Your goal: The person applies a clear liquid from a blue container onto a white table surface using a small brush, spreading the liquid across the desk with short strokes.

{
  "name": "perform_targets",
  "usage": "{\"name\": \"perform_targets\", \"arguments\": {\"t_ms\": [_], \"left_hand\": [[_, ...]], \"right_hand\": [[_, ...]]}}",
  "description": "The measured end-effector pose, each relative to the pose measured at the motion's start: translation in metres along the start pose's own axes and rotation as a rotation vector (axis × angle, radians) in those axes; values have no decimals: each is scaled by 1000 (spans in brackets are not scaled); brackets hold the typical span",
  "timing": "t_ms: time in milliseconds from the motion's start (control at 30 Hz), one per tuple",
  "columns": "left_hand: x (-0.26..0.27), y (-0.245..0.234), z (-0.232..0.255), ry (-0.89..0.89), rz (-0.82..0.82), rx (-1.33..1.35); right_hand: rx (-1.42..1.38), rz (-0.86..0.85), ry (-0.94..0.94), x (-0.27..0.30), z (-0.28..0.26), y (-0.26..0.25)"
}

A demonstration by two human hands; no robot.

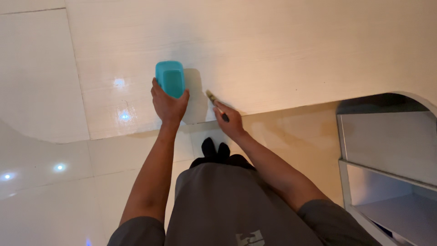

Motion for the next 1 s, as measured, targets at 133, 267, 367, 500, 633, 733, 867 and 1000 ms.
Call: {"name": "perform_targets", "arguments": {"t_ms": [133,267,367,500,633,733,867,1000], "left_hand": [[0,0,-1,-23,-27,-18],[0,0,0,7,-31,-24],[2,0,0,24,-32,-39],[2,0,1,34,-19,-65],[2,-1,2,-27,-49,-38],[3,-3,7,7,-10,-76],[3,-5,8,-59,-34,-69],[2,-3,5,-65,-37,-73]], "right_hand": [[74,82,118,0,29,-22],[-10,257,-17,5,48,-52],[2,307,99,4,74,-81],[80,364,217,2,96,-123],[126,413,222,-1,114,-164],[119,439,207,-3,131,-192],[149,486,306,-3,155,-223],[196,510,217,-10,155,-248]]}}
Point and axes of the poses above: each hand's wrist, its own x-axis away from the middle knuckle, its own y-axis out of the palm, z = x × y, the point moved 5 cm from there along -x, towards the middle knuckle, and after that the axes turned 4 degrees about y, right-handed, at the moved point
